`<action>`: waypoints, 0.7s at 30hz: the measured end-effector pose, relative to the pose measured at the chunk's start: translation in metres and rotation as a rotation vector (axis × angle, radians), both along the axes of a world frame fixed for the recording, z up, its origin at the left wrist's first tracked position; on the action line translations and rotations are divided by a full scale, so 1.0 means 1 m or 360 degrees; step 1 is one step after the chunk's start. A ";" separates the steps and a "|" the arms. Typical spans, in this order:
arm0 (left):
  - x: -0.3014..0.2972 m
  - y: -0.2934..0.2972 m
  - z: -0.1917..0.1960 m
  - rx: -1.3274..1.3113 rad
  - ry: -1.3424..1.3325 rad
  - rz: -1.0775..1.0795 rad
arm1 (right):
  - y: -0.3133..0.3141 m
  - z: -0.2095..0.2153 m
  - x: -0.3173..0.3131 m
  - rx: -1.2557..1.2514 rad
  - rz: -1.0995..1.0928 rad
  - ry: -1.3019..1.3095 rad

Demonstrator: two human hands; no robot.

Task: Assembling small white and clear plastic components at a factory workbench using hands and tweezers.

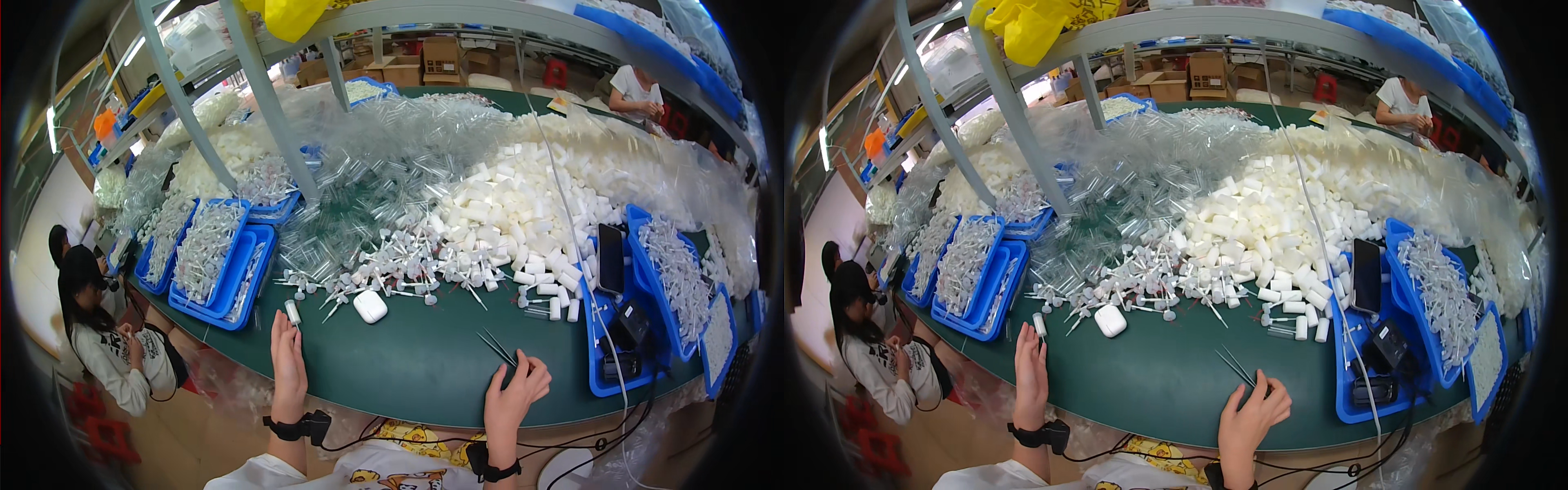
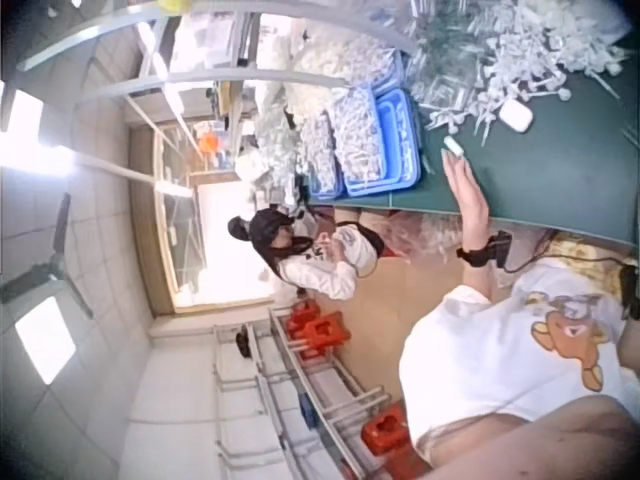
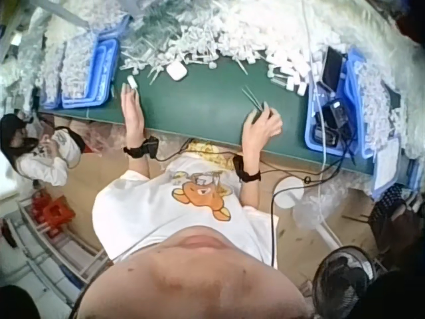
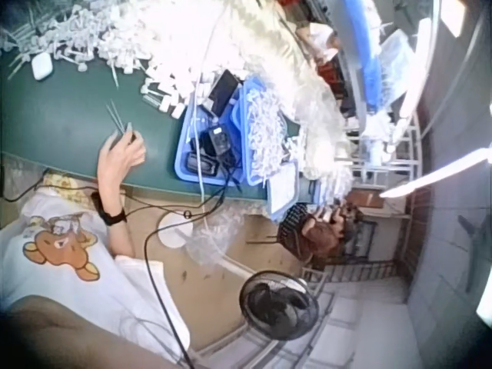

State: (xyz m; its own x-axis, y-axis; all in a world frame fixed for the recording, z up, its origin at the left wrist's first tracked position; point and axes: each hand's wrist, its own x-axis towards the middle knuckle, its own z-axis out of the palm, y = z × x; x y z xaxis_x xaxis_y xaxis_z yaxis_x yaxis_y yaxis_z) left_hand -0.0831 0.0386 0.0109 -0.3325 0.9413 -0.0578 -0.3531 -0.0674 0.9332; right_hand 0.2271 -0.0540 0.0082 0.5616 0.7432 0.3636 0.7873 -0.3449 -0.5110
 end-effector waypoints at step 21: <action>0.055 -0.048 0.009 0.0488 0.1420 0.0190 | -0.007 0.012 -0.008 0.0376 -0.0061 0.0017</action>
State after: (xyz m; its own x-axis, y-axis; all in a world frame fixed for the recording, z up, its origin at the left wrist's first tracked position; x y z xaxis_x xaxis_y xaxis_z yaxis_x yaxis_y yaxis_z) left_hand -0.0280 -0.0096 0.0202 -0.2300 0.8303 0.5077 0.5063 -0.3434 0.7910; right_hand 0.2187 -0.0614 0.0201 0.5923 0.6165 0.5188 0.7702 -0.2441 -0.5893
